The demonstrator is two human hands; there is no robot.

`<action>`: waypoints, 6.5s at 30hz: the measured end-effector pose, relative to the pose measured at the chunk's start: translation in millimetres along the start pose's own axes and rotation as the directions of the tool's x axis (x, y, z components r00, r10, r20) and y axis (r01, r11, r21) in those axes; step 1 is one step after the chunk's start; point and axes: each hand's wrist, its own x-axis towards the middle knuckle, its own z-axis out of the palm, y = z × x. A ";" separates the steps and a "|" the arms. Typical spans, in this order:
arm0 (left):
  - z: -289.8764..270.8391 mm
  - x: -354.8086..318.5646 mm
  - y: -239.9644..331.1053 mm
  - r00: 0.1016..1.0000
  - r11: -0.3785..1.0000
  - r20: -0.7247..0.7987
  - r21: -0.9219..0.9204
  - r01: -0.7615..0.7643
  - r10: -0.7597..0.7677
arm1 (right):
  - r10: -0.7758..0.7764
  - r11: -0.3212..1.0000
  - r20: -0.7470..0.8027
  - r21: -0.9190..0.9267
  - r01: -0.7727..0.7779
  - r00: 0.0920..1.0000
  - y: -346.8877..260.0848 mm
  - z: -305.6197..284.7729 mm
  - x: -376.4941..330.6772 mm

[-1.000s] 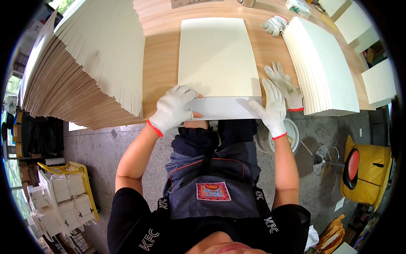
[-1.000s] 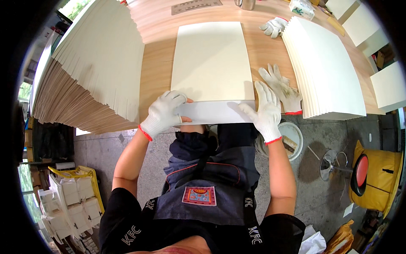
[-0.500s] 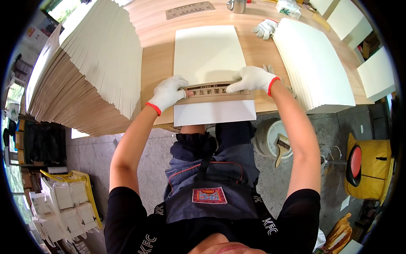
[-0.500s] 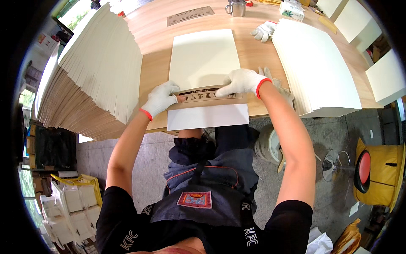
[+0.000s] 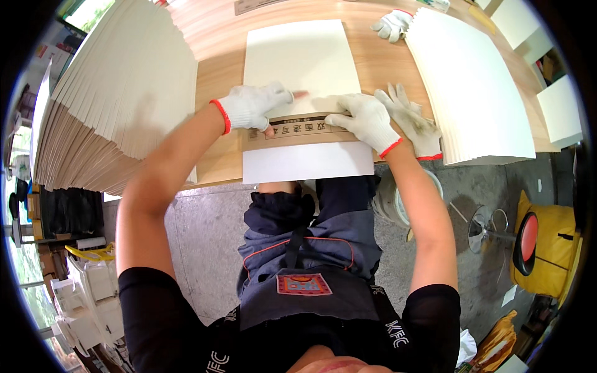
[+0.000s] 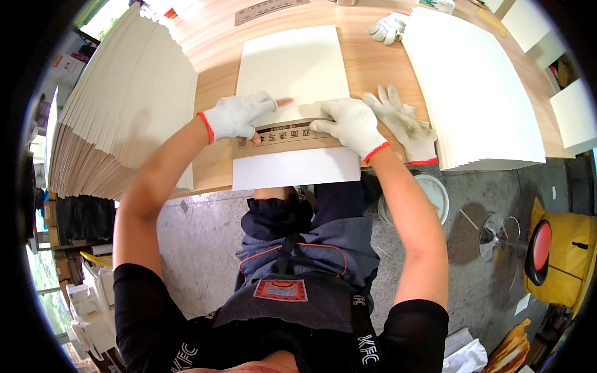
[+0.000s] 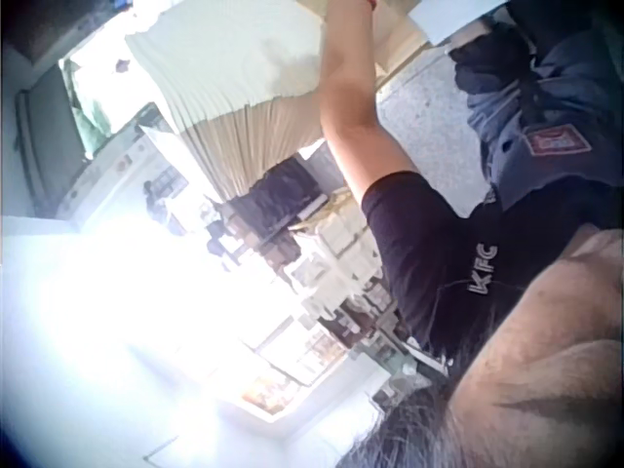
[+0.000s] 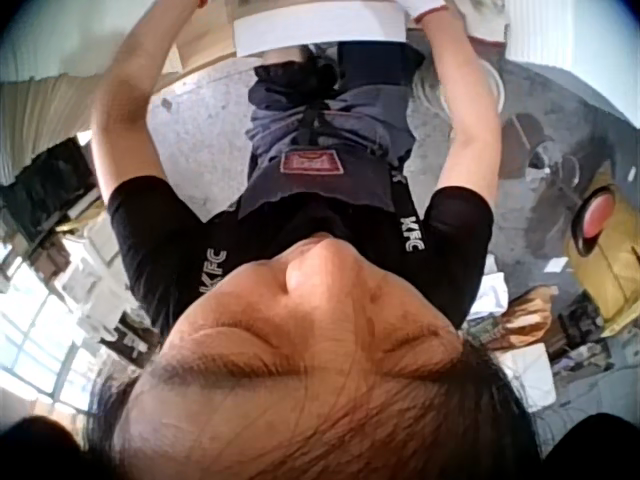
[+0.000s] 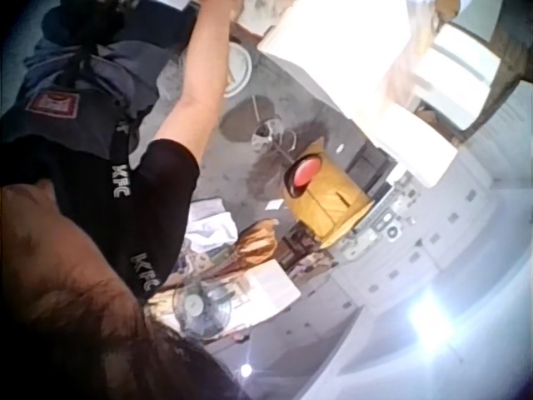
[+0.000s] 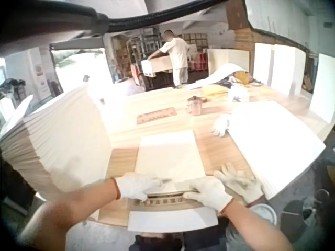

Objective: The person repeatedly picks up a stack of white paper sheets from a table, aligns them, and places them back down. The person wears white gloves and a black shirt with a KFC logo. The task involves repetitive handling of paper stacks in a warehouse environment.

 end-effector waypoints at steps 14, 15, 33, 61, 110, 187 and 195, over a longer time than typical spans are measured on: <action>-28.1 47.4 37.0 0.855 0.837 0.337 0.252 -0.485 0.394 | -0.090 0.850 -0.486 -0.493 -0.187 0.869 47.3 -31.3 -61.5; -26.4 47.5 33.5 0.853 0.831 0.324 0.252 -0.496 0.410 | -0.020 0.858 -0.418 -0.473 -0.198 0.908 51.2 -31.5 -62.0; -14.3 47.1 26.8 0.896 0.862 0.173 0.249 -0.442 0.410 | -0.355 0.649 0.504 -0.473 0.596 0.787 -168.4 93.2 43.8; 112.3 -67.0 94.3 0.842 -0.859 0.194 -0.218 -0.463 -0.503 | -0.353 0.823 -0.009 -0.478 0.306 0.936 27.1 -8.7 -64.5; -54.4 -409.1 -162.1 0.140 0.488 -0.495 -0.696 0.527 -0.857 | -0.227 0.957 -0.103 0.161 0.241 0.968 -338.5 -105.1 229.0; -45.8 107.8 272.0 0.493 0.826 -0.755 0.112 -0.552 0.431 | 0.888 0.233 -0.368 0.877 0.420 0.275 127.1 -19.7 -335.2; -51.2 106.9 272.3 0.537 0.838 -0.715 0.126 -0.531 0.448 | 0.841 0.421 -0.484 0.866 0.269 0.242 101.3 -85.3 -270.2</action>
